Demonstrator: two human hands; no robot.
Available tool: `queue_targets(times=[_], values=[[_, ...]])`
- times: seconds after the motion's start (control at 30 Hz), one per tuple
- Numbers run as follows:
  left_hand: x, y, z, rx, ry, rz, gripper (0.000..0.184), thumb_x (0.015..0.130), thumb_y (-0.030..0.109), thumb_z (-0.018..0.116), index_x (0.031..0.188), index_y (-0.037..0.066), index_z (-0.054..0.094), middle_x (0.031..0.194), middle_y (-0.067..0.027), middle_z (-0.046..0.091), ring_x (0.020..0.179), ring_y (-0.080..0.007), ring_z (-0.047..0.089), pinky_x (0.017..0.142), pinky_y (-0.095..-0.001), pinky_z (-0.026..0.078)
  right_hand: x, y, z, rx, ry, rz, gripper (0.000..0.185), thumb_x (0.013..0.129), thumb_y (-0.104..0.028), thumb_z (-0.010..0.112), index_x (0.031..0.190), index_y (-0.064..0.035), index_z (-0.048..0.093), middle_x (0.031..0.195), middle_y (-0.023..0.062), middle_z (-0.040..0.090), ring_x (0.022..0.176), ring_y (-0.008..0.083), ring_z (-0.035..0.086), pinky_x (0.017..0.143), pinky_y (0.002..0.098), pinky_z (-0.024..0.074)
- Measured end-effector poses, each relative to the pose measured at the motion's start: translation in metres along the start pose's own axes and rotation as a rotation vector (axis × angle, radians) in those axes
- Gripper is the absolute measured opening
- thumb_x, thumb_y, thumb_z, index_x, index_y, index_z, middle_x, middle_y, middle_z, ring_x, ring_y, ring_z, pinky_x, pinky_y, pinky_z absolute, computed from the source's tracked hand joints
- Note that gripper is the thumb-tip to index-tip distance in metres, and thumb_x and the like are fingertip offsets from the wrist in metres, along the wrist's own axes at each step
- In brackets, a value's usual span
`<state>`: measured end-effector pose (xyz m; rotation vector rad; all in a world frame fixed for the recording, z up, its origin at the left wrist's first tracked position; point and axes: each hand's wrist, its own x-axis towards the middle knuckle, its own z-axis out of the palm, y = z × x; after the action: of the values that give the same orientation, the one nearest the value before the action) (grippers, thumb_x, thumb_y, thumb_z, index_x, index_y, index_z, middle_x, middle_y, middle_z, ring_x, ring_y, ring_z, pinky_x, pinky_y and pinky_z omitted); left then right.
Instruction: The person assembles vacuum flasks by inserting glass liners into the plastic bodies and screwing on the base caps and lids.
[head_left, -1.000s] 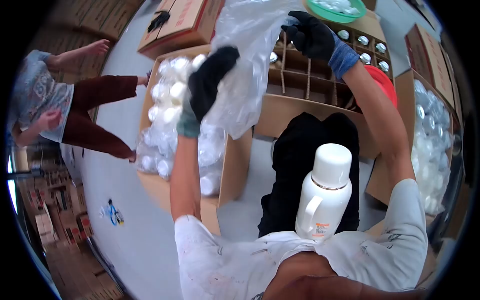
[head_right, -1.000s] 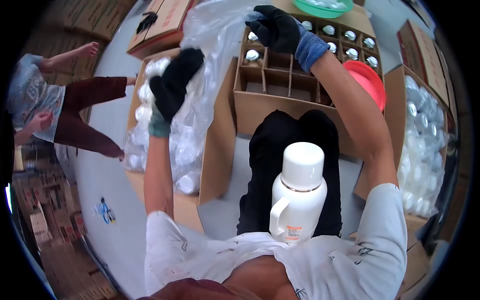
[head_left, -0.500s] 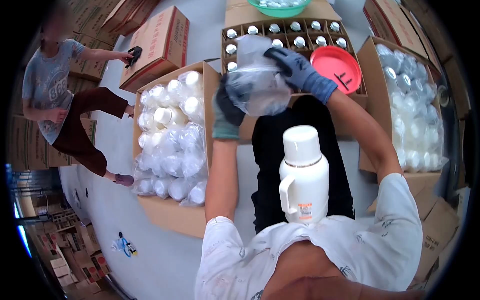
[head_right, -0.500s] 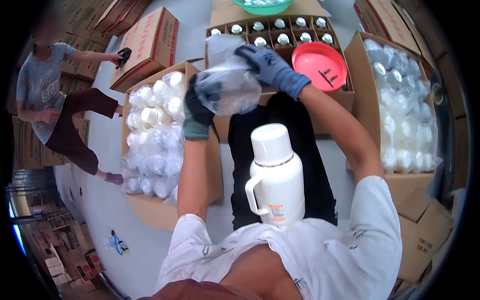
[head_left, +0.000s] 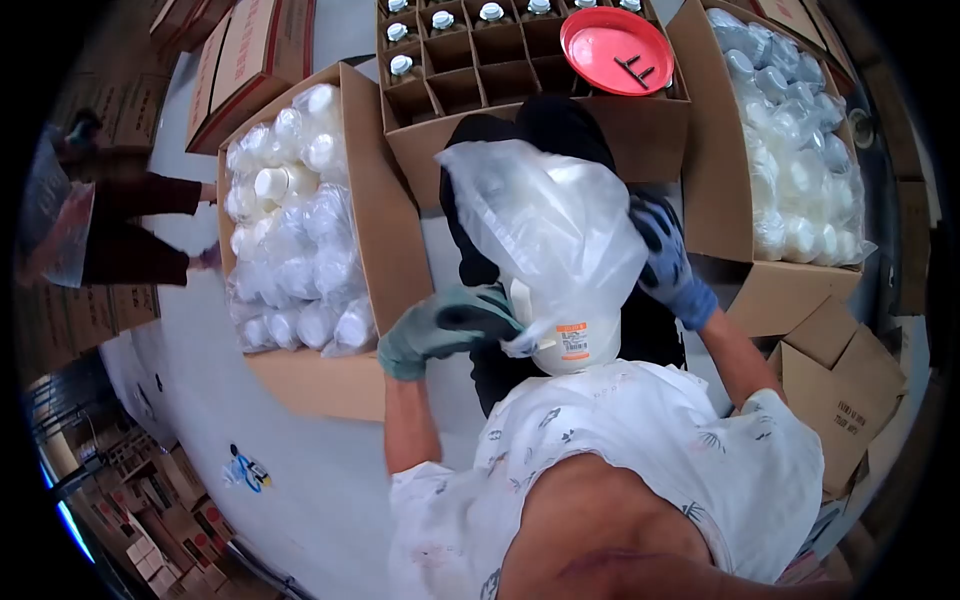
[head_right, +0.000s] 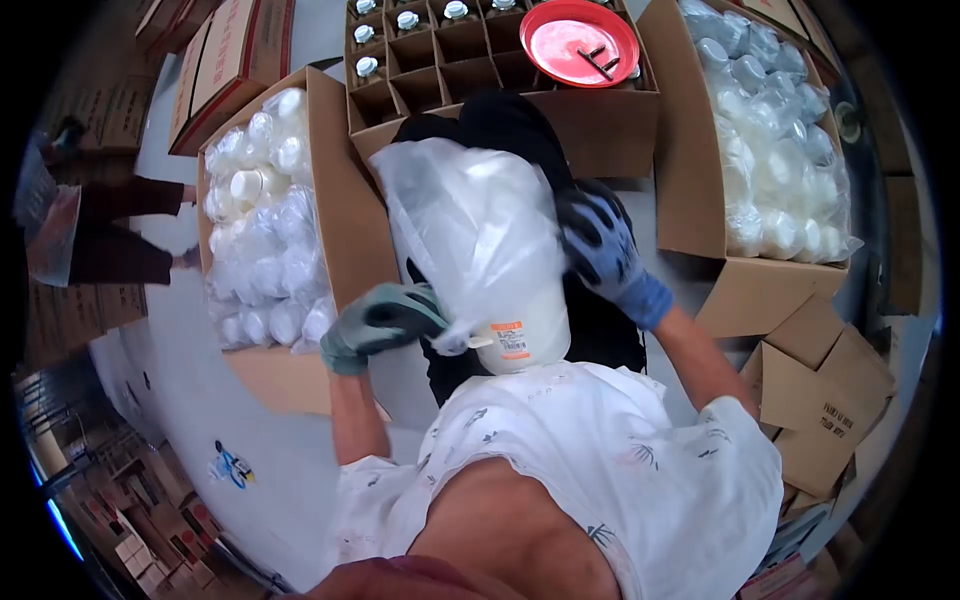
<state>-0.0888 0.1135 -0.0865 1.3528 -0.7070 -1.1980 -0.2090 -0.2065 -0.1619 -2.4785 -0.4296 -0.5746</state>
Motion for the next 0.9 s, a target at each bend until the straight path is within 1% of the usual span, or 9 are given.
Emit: queue_targets(times=[0.03,0.13,0.27,0.43,0.5,0.63,0.73,0.83,0.9], values=[[-0.015,0.012,0.016,0.163,0.109,-0.415,0.036,0.084,0.024,0.064,0.109,-0.002,0.065,0.102,-0.0111,0.065,0.074,-0.0142,0.06,0.063,-0.0257,0.049,-0.028,-0.006,-0.005,-0.004,-0.159,-0.025,0.045,0.064,-0.011,0.068,0.107,-0.0093,0.058,0.122,0.02,0.048,0.117,0.0408,0.044,0.099,0.0561,0.0377],[-0.033,-0.015,0.021,0.283,-0.212,-0.456,0.039,0.082,0.021,0.069,0.111,-0.003,0.062,0.104,-0.0142,0.064,0.087,-0.0189,0.062,0.072,-0.0294,0.051,-0.081,-0.031,-0.019,0.059,-0.534,-0.299,0.03,0.071,-0.018,0.061,0.101,-0.0134,0.059,0.119,0.019,0.049,0.119,0.0369,0.044,0.101,0.0558,0.0365],[-0.035,-0.009,-0.009,0.074,0.453,-0.275,0.036,0.084,0.029,0.067,0.109,0.005,0.06,0.085,-0.0077,0.065,0.067,-0.0164,0.061,0.057,-0.0307,0.046,-0.084,-0.038,-0.032,0.095,-0.597,-0.251,0.029,0.07,-0.02,0.061,0.097,-0.0112,0.059,0.116,0.0177,0.052,0.114,0.0363,0.049,0.101,0.0551,0.0373],[-0.007,0.007,0.017,0.991,0.532,0.062,0.037,0.084,0.022,0.062,0.111,0.0,0.051,0.089,-0.0174,0.064,0.076,-0.0269,0.065,0.073,-0.0407,0.05,-0.064,-0.037,-0.022,0.217,-0.492,-0.261,0.034,0.069,-0.025,0.065,0.098,-0.0084,0.06,0.111,0.017,0.055,0.104,0.0363,0.054,0.094,0.0524,0.0425],[-0.048,-0.011,0.002,0.427,0.555,-0.339,0.043,0.085,0.023,0.061,0.119,0.0,0.049,0.097,-0.0178,0.064,0.081,-0.0275,0.066,0.077,-0.0393,0.051,-0.047,-0.046,-0.018,0.428,-0.449,0.032,0.032,0.073,-0.025,0.067,0.098,-0.0048,0.061,0.104,0.0178,0.056,0.098,0.0358,0.056,0.09,0.0466,0.0448],[-0.115,-0.058,0.009,-0.605,0.749,-0.284,0.038,0.093,0.013,0.049,0.128,-0.003,0.046,0.115,-0.0187,0.06,0.086,-0.0276,0.067,0.083,-0.0386,0.054,0.059,-0.06,0.033,0.92,-0.114,0.248,0.035,0.087,-0.028,0.062,0.11,-0.0011,0.06,0.113,0.0175,0.056,0.104,0.0322,0.056,0.089,0.0392,0.0453],[-0.146,-0.108,-0.012,-0.471,0.98,0.182,0.035,0.094,0.009,0.042,0.126,-0.006,0.046,0.112,-0.0231,0.061,0.091,-0.0302,0.065,0.086,-0.0416,0.053,0.193,-0.067,0.083,1.172,-0.27,0.089,0.046,0.087,-0.02,0.062,0.131,-0.0079,0.052,0.128,0.0165,0.051,0.116,0.0311,0.053,0.099,0.0396,0.0432],[-0.131,-0.11,-0.105,-0.779,1.145,0.552,0.041,0.097,0.017,0.035,0.123,-0.011,0.047,0.115,-0.027,0.06,0.11,-0.0387,0.058,0.099,-0.0455,0.047,0.312,-0.06,0.193,0.447,-0.032,-0.406,0.043,0.083,-0.015,0.062,0.125,-0.0105,0.057,0.123,0.0159,0.054,0.109,0.0355,0.056,0.092,0.0445,0.0457],[-0.11,-0.098,-0.169,-0.822,1.176,0.73,0.048,0.098,0.028,0.037,0.123,-0.013,0.046,0.115,-0.027,0.06,0.109,-0.0395,0.058,0.101,-0.0501,0.044,0.372,-0.061,0.229,0.239,-0.402,-0.309,0.031,0.085,-0.019,0.056,0.115,-0.0107,0.059,0.117,0.0168,0.054,0.104,0.0384,0.055,0.089,0.0445,0.0449]])
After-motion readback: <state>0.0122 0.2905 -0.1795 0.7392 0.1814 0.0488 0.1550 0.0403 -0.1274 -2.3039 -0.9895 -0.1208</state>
